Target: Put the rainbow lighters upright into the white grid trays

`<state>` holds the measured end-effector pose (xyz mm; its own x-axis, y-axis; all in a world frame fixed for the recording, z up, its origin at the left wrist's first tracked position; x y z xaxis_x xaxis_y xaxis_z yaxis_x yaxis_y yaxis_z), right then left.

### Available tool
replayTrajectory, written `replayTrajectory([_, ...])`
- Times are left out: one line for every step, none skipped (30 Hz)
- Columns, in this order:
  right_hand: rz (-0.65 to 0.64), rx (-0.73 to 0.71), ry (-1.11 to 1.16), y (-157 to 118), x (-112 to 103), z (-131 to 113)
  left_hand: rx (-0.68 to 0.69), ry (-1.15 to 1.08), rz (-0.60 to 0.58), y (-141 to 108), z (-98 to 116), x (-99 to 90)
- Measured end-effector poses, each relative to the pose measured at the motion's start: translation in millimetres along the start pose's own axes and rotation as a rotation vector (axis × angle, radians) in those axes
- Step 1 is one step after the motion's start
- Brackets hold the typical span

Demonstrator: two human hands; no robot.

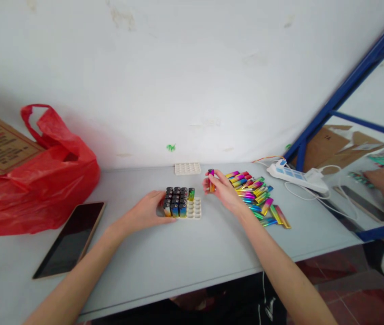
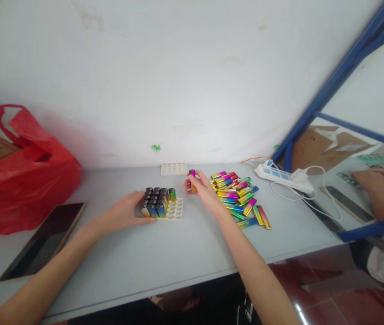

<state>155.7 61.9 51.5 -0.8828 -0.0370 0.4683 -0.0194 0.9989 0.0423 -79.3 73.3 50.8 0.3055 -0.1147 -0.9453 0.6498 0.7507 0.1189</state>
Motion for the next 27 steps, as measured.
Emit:
replayTrajectory([-0.005, 0.022, -0.025, -0.4, 0.8, 6.3, 0.000, -0.001, 0.000, -0.2, 0.4, -0.5])
replayTrajectory([0.000, 0.042, -0.067, -1.5, 0.6, 12.8, -0.004, -0.002, 0.005, -0.4, 0.6, -1.4])
replayTrajectory([0.010, 0.056, -0.120, -3.1, -0.2, 18.5, -0.008, -0.002, 0.009, -0.5, 0.8, -2.3])
replayTrajectory([0.020, 0.060, -0.183, -5.1, -1.0, 22.8, -0.011, 0.000, 0.011, -0.6, 1.0, -3.0])
replayTrajectory([0.028, 0.047, -0.258, -7.2, -1.3, 24.9, -0.012, 0.001, 0.012, -0.5, 1.3, -3.5])
replayTrajectory([0.034, 0.012, -0.345, -9.4, -0.9, 24.2, -0.011, 0.004, 0.010, -0.3, 1.6, -3.6])
replayTrajectory([0.042, -0.043, -0.439, -11.9, 0.2, 21.1, -0.010, 0.008, 0.006, -0.1, 1.8, -3.4])
replayTrajectory([0.051, -0.103, -0.532, -14.8, 2.0, 16.8, -0.009, 0.012, 0.000, 0.1, 1.8, -2.8])
replayTrajectory([0.061, -0.157, -0.616, -18.1, 4.2, 12.5, -0.009, 0.016, -0.005, 0.3, 1.7, -2.2])
replayTrajectory([0.072, -0.199, -0.684, -21.6, 6.5, 8.8, -0.010, 0.018, -0.010, 0.5, 1.4, -1.6])
replayTrajectory([0.083, -0.227, -0.730, -25.1, 8.7, 6.1, -0.014, 0.018, -0.011, 0.6, 1.0, -1.2])
replayTrajectory([0.091, -0.242, -0.757, -28.6, 10.8, 4.2, -0.018, 0.017, -0.014, 0.6, 0.6, -0.8])
replayTrajectory([0.093, -0.249, -0.773, -31.8, 13.0, 3.3, -0.024, 0.017, -0.015, 0.6, 0.2, -0.5])
replayTrajectory([0.092, -0.255, -0.785, -34.8, 15.1, 2.8, -0.031, 0.018, -0.015, 0.5, -0.2, -0.5])
replayTrajectory([0.089, -0.259, -0.794, -37.3, 17.2, 2.7, -0.037, 0.020, -0.016, 0.5, -0.4, -0.4])
replayTrajectory([0.085, -0.263, -0.802, -39.2, 19.1, 2.9, -0.042, 0.023, -0.019, 0.4, -0.4, -0.4])
replayTrajectory([0.081, -0.267, -0.806, -40.6, 20.6, 3.2, -0.044, 0.026, -0.022, 0.3, -0.3, -0.3])
replayTrajectory([0.083, -0.271, -0.806, -41.4, 21.4, 3.5, -0.045, 0.029, -0.025, 0.3, -0.2, -0.2])
replayTrajectory([0.091, -0.276, -0.803, -41.7, 21.4, 3.5, -0.046, 0.031, -0.027, 0.3, -0.2, -0.1])
replayTrajectory([0.102, -0.280, -0.800, -41.6, 20.9, 3.6, -0.046, 0.033, -0.031, 0.3, -0.2, 0.2])
replayTrajectory([0.112, -0.282, -0.800, -41.3, 20.3, 3.7, -0.045, 0.035, -0.035, 0.2, -0.3, 0.4])
replayTrajectory([0.120, -0.281, -0.800, -40.7, 19.8, 4.0, -0.045, 0.037, -0.040, 0.2, -0.5, 0.8])
replayTrajectory([0.122, -0.277, -0.802, -40.0, 19.5, 4.5, -0.046, 0.039, -0.045, 0.2, -0.8, 1.2])
replayTrajectory([0.120, -0.272, -0.804, -39.3, 19.6, 5.1, -0.046, 0.038, -0.049, 0.2, -1.0, 1.5])
replayTrajectory([0.116, -0.268, -0.805, -38.9, 19.8, 5.5, -0.047, 0.034, -0.053, 0.2, -1.2, 1.6])
replayTrajectory([0.114, -0.267, -0.806, -38.6, 20.2, 5.5, -0.051, 0.030, -0.055, 0.2, -1.5, 1.5])
replayTrajectory([0.113, -0.269, -0.809, -38.7, 20.6, 5.1, -0.054, 0.024, -0.057, 0.2, -1.7, 1.4])
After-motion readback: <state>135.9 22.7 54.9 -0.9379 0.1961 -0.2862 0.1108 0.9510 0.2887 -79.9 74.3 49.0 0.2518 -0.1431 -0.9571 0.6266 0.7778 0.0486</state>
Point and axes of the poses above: each hand's wrist, its own y-axis towards the middle knuckle, its own x-axis out of the palm, z = x × y, the point moved 8 cm from there along y, towards the middle knuckle, and after that the axes turned 11 degrees about y, right-handed, at the moved point
